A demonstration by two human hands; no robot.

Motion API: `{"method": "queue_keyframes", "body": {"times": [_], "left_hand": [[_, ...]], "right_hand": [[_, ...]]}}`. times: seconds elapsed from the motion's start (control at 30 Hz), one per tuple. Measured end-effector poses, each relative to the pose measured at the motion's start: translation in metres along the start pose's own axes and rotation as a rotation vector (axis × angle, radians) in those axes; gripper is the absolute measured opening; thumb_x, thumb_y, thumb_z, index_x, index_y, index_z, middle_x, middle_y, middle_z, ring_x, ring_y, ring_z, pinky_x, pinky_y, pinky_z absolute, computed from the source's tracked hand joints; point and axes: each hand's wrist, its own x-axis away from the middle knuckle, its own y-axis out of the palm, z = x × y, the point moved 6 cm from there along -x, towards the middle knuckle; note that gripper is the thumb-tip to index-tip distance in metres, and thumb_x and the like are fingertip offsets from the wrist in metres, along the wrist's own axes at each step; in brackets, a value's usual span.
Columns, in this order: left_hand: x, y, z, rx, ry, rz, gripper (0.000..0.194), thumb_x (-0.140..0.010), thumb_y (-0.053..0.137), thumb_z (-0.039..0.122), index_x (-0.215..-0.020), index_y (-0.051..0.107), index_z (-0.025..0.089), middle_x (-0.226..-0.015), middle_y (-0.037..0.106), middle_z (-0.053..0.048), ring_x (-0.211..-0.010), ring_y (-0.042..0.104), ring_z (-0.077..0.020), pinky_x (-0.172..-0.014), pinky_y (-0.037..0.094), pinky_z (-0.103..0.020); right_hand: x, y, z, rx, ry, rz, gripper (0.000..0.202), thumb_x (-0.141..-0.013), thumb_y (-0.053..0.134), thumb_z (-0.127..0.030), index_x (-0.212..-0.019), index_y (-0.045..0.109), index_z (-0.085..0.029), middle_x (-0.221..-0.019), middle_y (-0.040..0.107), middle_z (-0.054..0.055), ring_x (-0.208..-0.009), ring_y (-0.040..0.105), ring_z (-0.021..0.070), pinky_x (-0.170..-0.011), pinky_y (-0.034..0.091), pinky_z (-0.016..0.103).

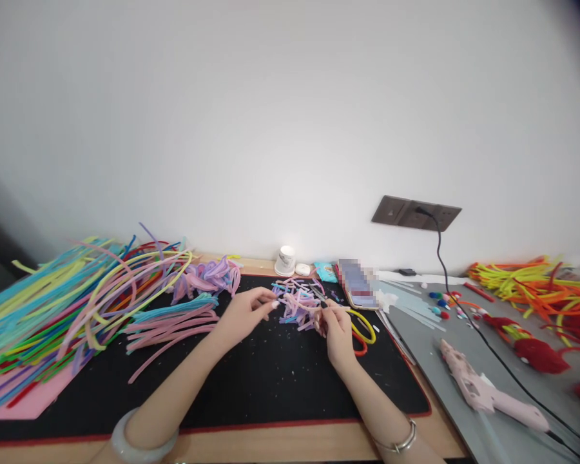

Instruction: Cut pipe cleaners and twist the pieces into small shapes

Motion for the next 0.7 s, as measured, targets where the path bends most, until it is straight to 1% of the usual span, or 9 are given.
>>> {"method": "queue_keyframes", "body": {"times": [0.07,0.13,0.2,0.3,0.4,0.47,0.53,0.63,0.7], "left_hand": [[0.008,-0.033,0.003,-0.193,0.008,0.099,0.026,-0.077,0.05,0.039,-0.088,0.061,0.018,-0.076,0.064,-0.003,-0.064,0.058,-0.0156,-0.062,0.047,-0.028],[0.017,-0.066,0.005,-0.329,-0.049,0.206,0.03,-0.077,0.047,0.041,-0.093,0.061,0.019,-0.076,0.064,-0.004,-0.064,0.057,-0.0173,-0.058,0.046,-0.028],[0.024,-0.082,0.011,-0.446,0.002,0.189,0.031,-0.077,0.048,0.042,-0.092,0.062,0.019,-0.089,0.064,-0.006,-0.07,0.057,-0.0181,-0.062,0.046,-0.028],[0.03,-0.073,0.013,-0.495,0.069,-0.071,0.029,-0.074,0.052,0.04,-0.09,0.065,0.019,-0.097,0.063,-0.006,-0.067,0.056,-0.0154,-0.062,0.045,-0.025],[0.032,-0.061,0.006,-0.538,0.052,-0.23,0.027,-0.076,0.048,0.038,-0.071,0.064,0.018,-0.073,0.063,-0.003,-0.063,0.055,-0.0151,-0.059,0.041,-0.023],[0.031,-0.066,-0.001,-0.569,-0.002,-0.225,0.034,-0.08,0.041,0.039,-0.062,0.059,0.017,-0.06,0.059,-0.002,-0.058,0.054,-0.0149,-0.056,0.039,-0.022],[0.032,-0.078,-0.007,-0.599,-0.055,-0.177,0.038,-0.082,0.036,0.04,-0.06,0.056,0.017,-0.057,0.058,-0.001,-0.055,0.053,-0.0146,-0.053,0.037,-0.022],[0.034,-0.1,-0.013,-0.69,-0.105,-0.095,0.04,-0.083,0.035,0.04,-0.056,0.054,0.018,-0.054,0.058,-0.001,-0.053,0.054,-0.0148,-0.054,0.035,-0.023],[0.037,-0.109,-0.019,-0.725,-0.147,-0.074,0.04,-0.083,0.035,0.04,-0.054,0.052,0.018,-0.051,0.058,-0.001,-0.05,0.053,-0.0146,-0.052,0.034,-0.023]], "right_hand": [[0.0,0.005,-0.002,-0.007,0.006,-0.042,0.03,-0.083,0.039,-0.033,-0.058,0.041,-0.018,-0.055,0.04,-0.002,-0.043,0.033,0.0083,-0.04,0.025,0.022],[0.001,0.02,-0.007,0.019,-0.002,-0.125,0.028,-0.083,0.04,-0.031,-0.059,0.045,-0.018,-0.055,0.041,-0.003,-0.043,0.034,0.0082,-0.04,0.025,0.022],[0.002,0.044,-0.012,0.06,0.008,-0.244,0.025,-0.083,0.039,-0.026,-0.061,0.048,-0.017,-0.053,0.042,-0.003,-0.043,0.034,0.0078,-0.041,0.026,0.021],[0.002,0.092,-0.019,0.085,0.033,-0.445,0.022,-0.082,0.038,-0.021,-0.066,0.053,-0.016,-0.051,0.045,-0.004,-0.043,0.038,0.0073,-0.043,0.029,0.019],[-0.004,0.13,-0.026,0.061,-0.001,-0.53,0.021,-0.082,0.039,-0.02,-0.066,0.052,-0.016,-0.052,0.048,-0.004,-0.044,0.04,0.0064,-0.045,0.032,0.018],[-0.011,0.146,-0.027,0.054,-0.011,-0.526,0.023,-0.083,0.036,-0.02,-0.066,0.052,-0.016,-0.052,0.047,-0.004,-0.044,0.041,0.0065,-0.047,0.033,0.018],[-0.017,0.155,-0.024,0.127,-0.038,-0.495,0.023,-0.083,0.037,-0.021,-0.068,0.053,-0.016,-0.054,0.05,-0.003,-0.047,0.044,0.0071,-0.05,0.035,0.018],[-0.016,0.166,-0.017,0.379,-0.142,-0.472,0.008,-0.076,0.052,-0.023,-0.08,0.057,-0.017,-0.065,0.056,-0.002,-0.059,0.051,0.0098,-0.057,0.037,0.02],[-0.008,0.175,-0.012,0.583,-0.231,-0.513,0.014,-0.07,0.06,-0.023,-0.083,0.058,-0.019,-0.072,0.058,-0.001,-0.065,0.054,0.0121,-0.059,0.038,0.022]]}}
